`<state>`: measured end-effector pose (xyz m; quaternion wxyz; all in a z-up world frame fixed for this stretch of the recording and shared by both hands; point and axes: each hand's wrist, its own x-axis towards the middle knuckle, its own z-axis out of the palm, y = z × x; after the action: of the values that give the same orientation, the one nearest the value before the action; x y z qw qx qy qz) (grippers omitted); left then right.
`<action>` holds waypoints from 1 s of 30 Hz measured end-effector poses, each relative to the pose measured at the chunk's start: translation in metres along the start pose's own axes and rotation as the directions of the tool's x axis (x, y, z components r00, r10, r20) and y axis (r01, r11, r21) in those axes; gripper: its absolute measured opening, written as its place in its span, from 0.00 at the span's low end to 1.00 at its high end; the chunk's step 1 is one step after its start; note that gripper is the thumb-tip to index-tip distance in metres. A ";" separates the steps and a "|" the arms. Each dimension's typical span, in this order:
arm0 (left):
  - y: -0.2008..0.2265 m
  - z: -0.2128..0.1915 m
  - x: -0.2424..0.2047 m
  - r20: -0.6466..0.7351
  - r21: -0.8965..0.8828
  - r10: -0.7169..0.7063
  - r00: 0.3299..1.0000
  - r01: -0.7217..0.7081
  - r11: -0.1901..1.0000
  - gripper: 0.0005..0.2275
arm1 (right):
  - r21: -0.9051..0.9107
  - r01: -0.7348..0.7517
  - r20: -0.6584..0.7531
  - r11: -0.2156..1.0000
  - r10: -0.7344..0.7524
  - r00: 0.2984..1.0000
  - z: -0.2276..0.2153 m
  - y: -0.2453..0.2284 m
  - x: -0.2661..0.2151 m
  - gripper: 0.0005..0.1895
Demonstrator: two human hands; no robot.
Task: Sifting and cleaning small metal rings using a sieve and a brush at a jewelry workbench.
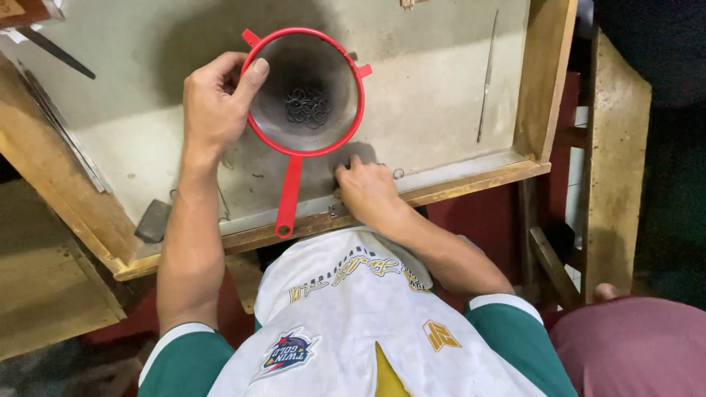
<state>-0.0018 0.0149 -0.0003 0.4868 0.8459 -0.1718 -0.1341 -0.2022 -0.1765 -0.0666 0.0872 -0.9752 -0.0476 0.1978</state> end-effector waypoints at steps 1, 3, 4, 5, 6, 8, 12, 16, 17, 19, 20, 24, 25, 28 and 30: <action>0.001 0.000 0.000 -0.001 0.002 0.000 1.000 0.000 1.000 0.14 | 0.001 0.002 -0.001 1.000 -0.002 1.000 -0.003 0.001 0.001 0.19; 0.003 0.000 -0.001 0.006 -0.021 -0.018 1.000 0.018 1.000 0.14 | 0.036 0.022 0.087 0.999 -0.025 0.996 -0.007 0.002 0.002 0.10; 0.003 0.000 -0.003 0.009 -0.019 -0.021 1.000 0.021 1.000 0.14 | 0.040 0.022 0.089 0.999 -0.025 0.996 -0.008 0.006 -0.001 0.10; 0.003 0.000 -0.002 0.006 -0.026 -0.012 1.000 0.013 1.000 0.14 | 0.081 0.046 0.072 0.996 -0.052 0.996 -0.010 0.011 -0.002 0.09; 0.003 0.001 -0.001 0.002 -0.032 -0.004 1.000 0.004 0.999 0.15 | 0.121 0.072 0.053 0.990 -0.079 0.995 -0.012 0.017 -0.003 0.08; 0.002 0.001 -0.003 -0.001 -0.023 -0.003 1.000 0.003 1.000 0.14 | 0.282 0.073 0.055 0.957 -0.092 0.994 -0.041 0.028 -0.009 0.06; 0.010 0.003 -0.002 0.008 0.044 -0.038 0.999 0.037 0.998 0.15 | 0.614 0.076 -0.100 0.785 -0.018 0.995 -0.108 0.043 -0.024 0.07; 0.005 0.011 -0.003 0.034 0.033 0.027 0.999 -0.028 0.999 0.15 | 0.652 0.214 -0.305 0.727 -0.006 0.952 -0.177 0.019 -0.029 0.03; 0.005 0.013 -0.003 0.044 0.016 0.042 0.998 -0.043 0.999 0.14 | 0.609 0.287 -0.376 0.740 -0.049 0.925 -0.182 0.015 -0.025 0.03; 0.006 0.015 -0.003 0.060 -0.002 0.060 0.996 -0.060 0.998 0.14 | 0.560 0.352 -0.443 0.750 -0.087 0.892 -0.188 0.010 -0.018 0.05; 0.008 0.016 -0.003 0.072 -0.009 0.051 0.996 -0.050 0.999 0.14 | 0.536 0.363 -0.446 0.762 -0.109 0.888 -0.189 0.009 -0.016 0.07; 0.003 0.014 -0.004 0.066 -0.004 0.039 0.997 -0.038 0.999 0.15 | 0.540 0.419 -0.533 0.730 -0.088 0.841 -0.201 0.016 -0.025 0.06; 0.002 0.013 -0.003 0.060 -0.005 0.038 0.997 -0.037 0.999 0.15 | 0.537 0.422 -0.533 0.731 -0.094 0.841 -0.196 0.022 -0.027 0.06; 0.002 0.013 -0.004 0.056 0.023 0.042 0.998 -0.044 0.999 0.15 | 0.687 0.102 -0.244 0.720 0.096 0.965 -0.168 0.041 -0.036 0.07; 0.003 0.012 -0.003 0.055 0.021 0.041 0.998 -0.042 0.999 0.15 | 0.408 -0.197 -0.038 0.891 0.233 0.972 -0.133 0.061 -0.036 0.07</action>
<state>-0.0096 0.0053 -0.0034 0.4752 0.8435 -0.2041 -0.1451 -0.1789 -0.2614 0.0559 0.2651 -0.9432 0.1062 0.1695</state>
